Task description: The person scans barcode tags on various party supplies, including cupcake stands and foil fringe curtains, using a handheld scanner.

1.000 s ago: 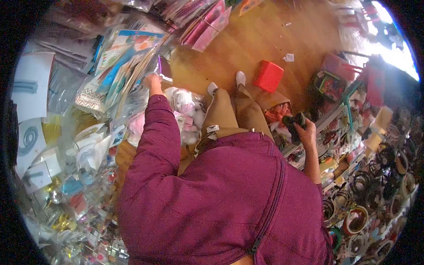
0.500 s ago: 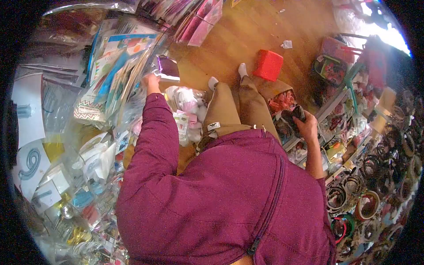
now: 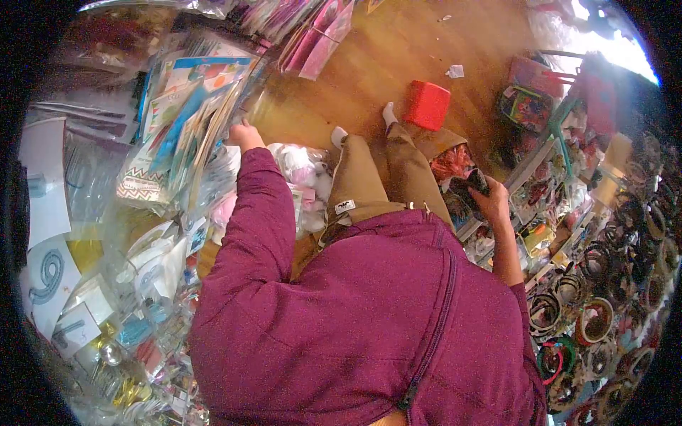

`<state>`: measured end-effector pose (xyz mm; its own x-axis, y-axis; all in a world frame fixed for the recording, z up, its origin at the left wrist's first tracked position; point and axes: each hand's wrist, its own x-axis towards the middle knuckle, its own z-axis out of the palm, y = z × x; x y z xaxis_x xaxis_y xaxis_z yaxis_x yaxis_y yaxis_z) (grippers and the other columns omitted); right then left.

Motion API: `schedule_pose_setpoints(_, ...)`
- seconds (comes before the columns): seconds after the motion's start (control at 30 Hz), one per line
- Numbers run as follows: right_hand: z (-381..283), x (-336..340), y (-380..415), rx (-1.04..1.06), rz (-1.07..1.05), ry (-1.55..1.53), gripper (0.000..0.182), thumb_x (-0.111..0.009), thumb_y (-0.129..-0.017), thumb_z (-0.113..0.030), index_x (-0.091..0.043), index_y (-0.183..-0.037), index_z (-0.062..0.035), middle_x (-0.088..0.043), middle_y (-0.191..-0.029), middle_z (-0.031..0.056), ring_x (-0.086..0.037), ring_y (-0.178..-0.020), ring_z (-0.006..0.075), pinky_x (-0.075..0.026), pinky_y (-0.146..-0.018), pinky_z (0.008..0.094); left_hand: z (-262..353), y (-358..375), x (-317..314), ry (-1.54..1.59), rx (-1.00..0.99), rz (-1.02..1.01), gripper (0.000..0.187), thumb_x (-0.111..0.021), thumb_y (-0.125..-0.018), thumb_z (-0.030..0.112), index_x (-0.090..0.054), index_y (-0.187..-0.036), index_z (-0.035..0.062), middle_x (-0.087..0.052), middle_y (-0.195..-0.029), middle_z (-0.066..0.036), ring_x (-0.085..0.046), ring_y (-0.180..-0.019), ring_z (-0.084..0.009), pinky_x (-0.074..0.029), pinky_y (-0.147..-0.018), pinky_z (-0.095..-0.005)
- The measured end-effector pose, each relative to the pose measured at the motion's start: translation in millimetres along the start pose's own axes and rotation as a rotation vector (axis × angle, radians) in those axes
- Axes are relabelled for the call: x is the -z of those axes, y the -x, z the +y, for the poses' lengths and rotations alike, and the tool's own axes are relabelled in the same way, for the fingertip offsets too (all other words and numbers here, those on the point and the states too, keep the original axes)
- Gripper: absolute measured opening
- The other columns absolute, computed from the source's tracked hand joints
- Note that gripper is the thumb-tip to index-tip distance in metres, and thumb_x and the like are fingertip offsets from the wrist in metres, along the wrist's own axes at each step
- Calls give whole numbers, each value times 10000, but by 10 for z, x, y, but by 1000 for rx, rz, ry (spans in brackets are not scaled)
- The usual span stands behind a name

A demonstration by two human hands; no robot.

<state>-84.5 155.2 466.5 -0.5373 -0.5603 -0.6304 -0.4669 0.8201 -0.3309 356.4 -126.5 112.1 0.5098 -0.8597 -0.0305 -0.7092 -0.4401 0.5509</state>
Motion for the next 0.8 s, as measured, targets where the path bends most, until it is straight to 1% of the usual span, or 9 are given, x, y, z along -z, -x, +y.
schedule_pose_setpoints(0.2,-55,-109,-75,105,55,-21,275,-658,-669,-104,-593,-910,11,-629,-760,131,-607,-712,185,-455,-655,312,819,288,124,933,869,52,344,-560,-756,167,-450,-1067,68,-519,-1067,-122,-542,-891,-234,-484,-638,-339)
schedule_pose_setpoints(0.23,-13,-178,-122,123,42,-77,278,-657,-667,-103,-591,-910,15,-626,-775,140,-607,-727,193,-453,-667,310,704,306,51,918,839,-292,287,-539,-763,144,-472,-1027,52,-544,-998,-118,-555,-784,-214,-478,-580,-309)
schedule_pose_setpoints(0.27,-14,-176,-169,146,30,-130,282,-656,-665,-101,-588,-911,18,-623,-791,149,-607,-743,200,-452,-680,308,569,340,-16,883,783,-630,234,-517,-769,121,-493,-986,36,-569,-930,-114,-569,-676,-194,-471,-522,-280)
schedule_pose_setpoints(0.33,-225,-134,-203,202,21,-81,287,-657,-662,-111,-586,-906,23,-615,-802,170,-610,-763,229,-449,-688,311,1193,652,466,831,422,-881,136,-489,-811,109,-514,-924,38,-576,-776,-61,-543,-544,-145,-438,-442,-237)
schedule_pose_setpoints(0.47,-405,-115,-376,324,100,-62,279,-661,-652,-133,-586,-877,11,-595,-761,201,-601,-734,304,-451,-659,352,2202,1063,1201,831,-12,-982,141,-457,-879,123,-534,-941,23,-585,-855,-70,-585,-685,-140,-476,-574,-228)
schedule_pose_setpoints(0.57,-513,-94,-466,367,133,-139,274,-661,-644,-122,-592,-878,5,-596,-748,197,-610,-715,271,-454,-658,345,2950,1044,1908,841,-345,-916,155,-464,-873,102,-537,-979,16,-583,-872,-61,-582,-734,-130,-478,-638,-231)
schedule_pose_setpoints(0.67,-565,-139,-599,419,137,-172,286,-667,-638,-129,-599,-886,-3,-609,-746,170,-614,-711,242,-461,-657,343,3615,916,2672,972,-802,-416,166,-442,-870,50,-530,-1004,7,-576,-920,-53,-550,-857,-121,-474,-709,-241)
schedule_pose_setpoints(0.7,-574,-171,-686,418,111,-186,302,-675,-634,-143,-601,-894,-8,-618,-744,149,-616,-710,222,-465,-656,346,3806,880,2898,1182,-758,-359,177,-439,-864,37,-524,-1016,3,-555,-981,-74,-527,-919,-135,-475,-730,-265)
schedule_pose_setpoints(0.8,-672,-234,-1020,484,49,-152,335,-689,-621,-179,-607,-902,-16,-622,-747,143,-617,-723,234,-470,-678,329,4203,715,3413,1313,-760,-129,255,-464,-835,-3,-467,-1090,-6,-502,-1069,-116,-510,-956,-174,-452,-784,-281)
